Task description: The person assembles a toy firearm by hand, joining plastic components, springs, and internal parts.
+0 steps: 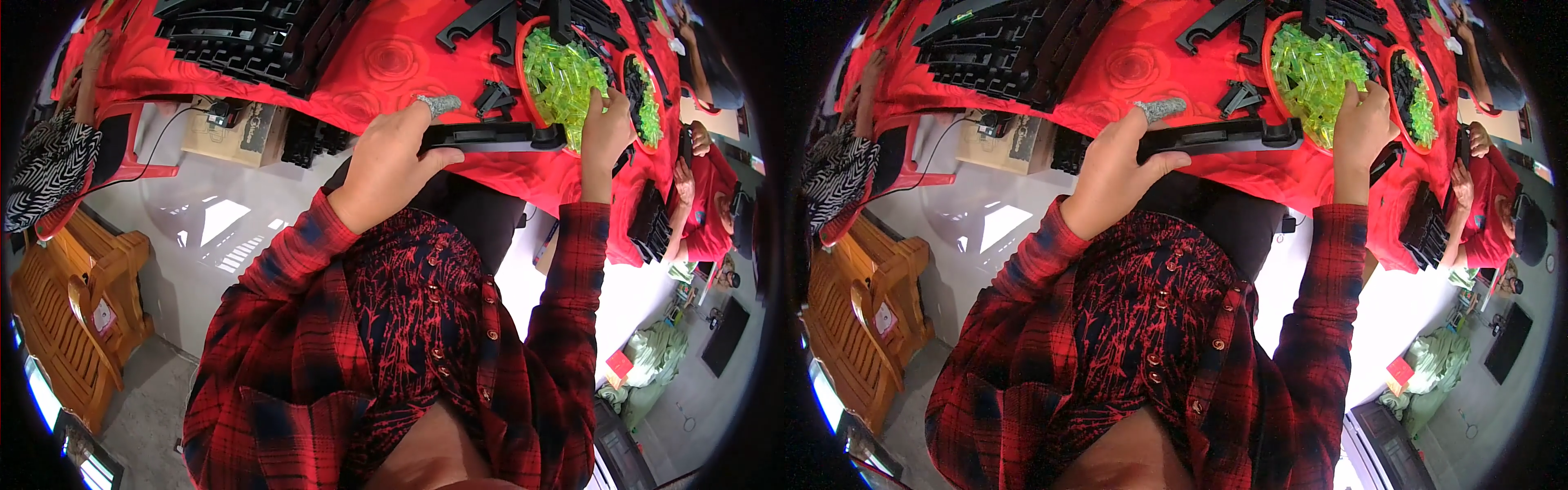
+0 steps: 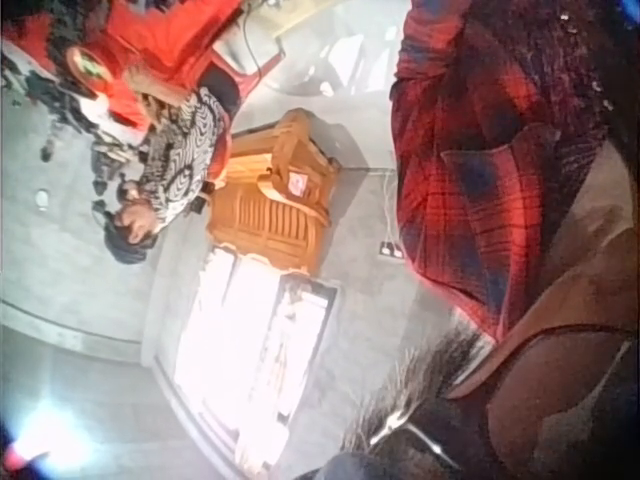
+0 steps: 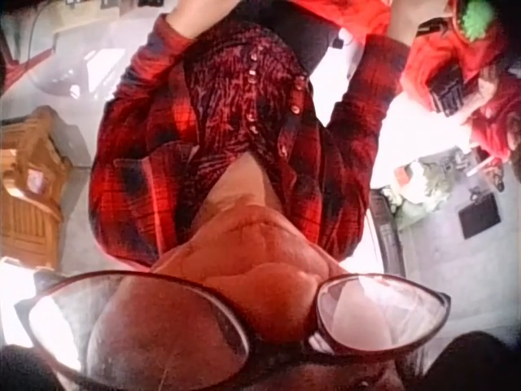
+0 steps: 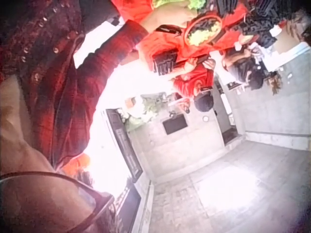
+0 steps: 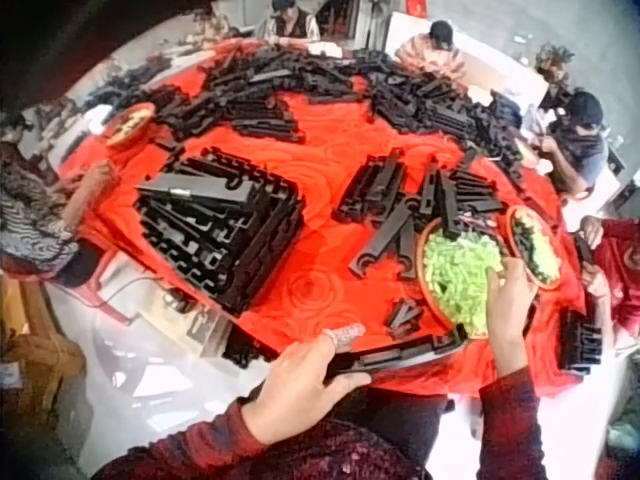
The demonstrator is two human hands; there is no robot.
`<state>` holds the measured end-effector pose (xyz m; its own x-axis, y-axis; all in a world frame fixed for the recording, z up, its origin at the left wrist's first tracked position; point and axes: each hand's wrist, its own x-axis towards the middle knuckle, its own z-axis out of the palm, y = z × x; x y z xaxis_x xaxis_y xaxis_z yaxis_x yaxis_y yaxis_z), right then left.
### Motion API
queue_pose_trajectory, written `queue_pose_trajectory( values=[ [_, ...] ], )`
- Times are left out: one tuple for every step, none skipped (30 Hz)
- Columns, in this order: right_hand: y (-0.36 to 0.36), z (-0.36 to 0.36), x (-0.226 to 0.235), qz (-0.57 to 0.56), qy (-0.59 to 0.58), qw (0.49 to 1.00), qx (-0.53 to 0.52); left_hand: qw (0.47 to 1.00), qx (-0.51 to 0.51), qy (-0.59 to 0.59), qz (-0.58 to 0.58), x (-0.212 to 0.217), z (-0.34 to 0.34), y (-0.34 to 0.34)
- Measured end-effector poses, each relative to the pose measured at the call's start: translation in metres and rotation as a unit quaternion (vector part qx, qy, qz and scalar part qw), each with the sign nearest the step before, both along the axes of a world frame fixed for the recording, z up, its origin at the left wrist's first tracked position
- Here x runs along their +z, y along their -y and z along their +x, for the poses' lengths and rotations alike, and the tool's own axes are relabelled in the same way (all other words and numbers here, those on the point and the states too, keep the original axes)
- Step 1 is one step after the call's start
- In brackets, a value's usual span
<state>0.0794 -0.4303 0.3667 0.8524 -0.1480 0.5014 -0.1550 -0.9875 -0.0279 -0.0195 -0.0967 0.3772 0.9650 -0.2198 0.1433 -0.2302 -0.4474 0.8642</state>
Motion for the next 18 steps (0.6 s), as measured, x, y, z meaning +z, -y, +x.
queue_pose_trajectory(
  values=[
    [0.003, 0.0, -0.002, 0.0, 0.0, 1.0, -0.001, 1.0, -0.001, 0.0, 0.0, -0.002, 0.0, 0.0],
    [0.008, 0.0, -0.004, 0.018, 0.008, 1.0, 0.007, 0.998, -0.019, -0.042, -0.053, -0.006, 0.001, 0.0],
    [0.008, 0.0, -0.003, 0.037, 0.016, 0.999, 0.016, 0.99, -0.037, -0.084, -0.104, -0.007, 0.001, 0.0],
    [0.007, -0.002, -0.003, 0.037, 0.016, 0.999, 0.015, 0.99, -0.039, -0.085, -0.104, -0.006, 0.001, -0.001],
    [0.007, -0.004, -0.003, 0.06, 0.039, 0.997, 0.027, 0.961, -0.062, -0.178, -0.201, -0.004, 0.002, -0.001],
    [0.001, -0.007, -0.001, 0.084, 0.063, 0.994, 0.04, 0.914, -0.083, -0.267, -0.293, -0.003, 0.003, -0.002],
    [-0.005, -0.011, 0.001, 0.086, 0.062, 0.994, 0.04, 0.915, -0.083, -0.267, -0.292, -0.003, 0.003, -0.002],
    [-0.012, -0.016, 0.002, 0.209, 0.058, 0.975, 0.044, 0.883, -0.089, -0.311, -0.34, -0.004, 0.003, -0.002],
    [-0.021, -0.021, 0.006, 0.329, 0.053, 0.942, 0.048, 0.847, -0.096, -0.353, -0.385, -0.004, 0.002, -0.002],
    [-0.03, -0.028, 0.011, 0.328, 0.054, 0.942, 0.045, 0.846, -0.099, -0.355, -0.385, -0.004, 0.003, -0.003],
    [-0.039, -0.036, 0.018, 0.376, 0.041, 0.924, 0.05, 0.804, -0.113, -0.412, -0.414, -0.003, 0.004, -0.005],
    [-0.047, -0.044, 0.024, 0.422, 0.031, 0.905, 0.053, 0.756, -0.129, -0.468, -0.439, -0.001, 0.005, -0.005],
    [-0.053, -0.05, 0.024, 0.423, 0.033, 0.904, 0.051, 0.747, -0.122, -0.481, -0.443, -0.002, 0.005, -0.002],
    [-0.058, -0.056, 0.023, 0.444, 0.026, 0.893, 0.066, 0.747, -0.124, -0.482, -0.441, -0.003, 0.005, -0.002],
    [-0.064, -0.061, 0.022, 0.465, 0.02, 0.881, 0.082, 0.72, -0.131, -0.499, -0.464, -0.007, 0.005, -0.003],
    [-0.072, -0.066, 0.023, 0.466, 0.021, 0.881, 0.081, 0.693, -0.136, -0.515, -0.486, -0.01, 0.005, -0.003],
    [-0.08, -0.072, 0.026, 0.494, 0.011, 0.865, 0.088, 0.694, -0.137, -0.516, -0.483, -0.013, 0.005, -0.004],
    [-0.085, -0.078, 0.026, 0.521, 0.002, 0.848, 0.095, 0.664, -0.123, -0.547, -0.494, -0.017, 0.004, -0.004]
  ],
)
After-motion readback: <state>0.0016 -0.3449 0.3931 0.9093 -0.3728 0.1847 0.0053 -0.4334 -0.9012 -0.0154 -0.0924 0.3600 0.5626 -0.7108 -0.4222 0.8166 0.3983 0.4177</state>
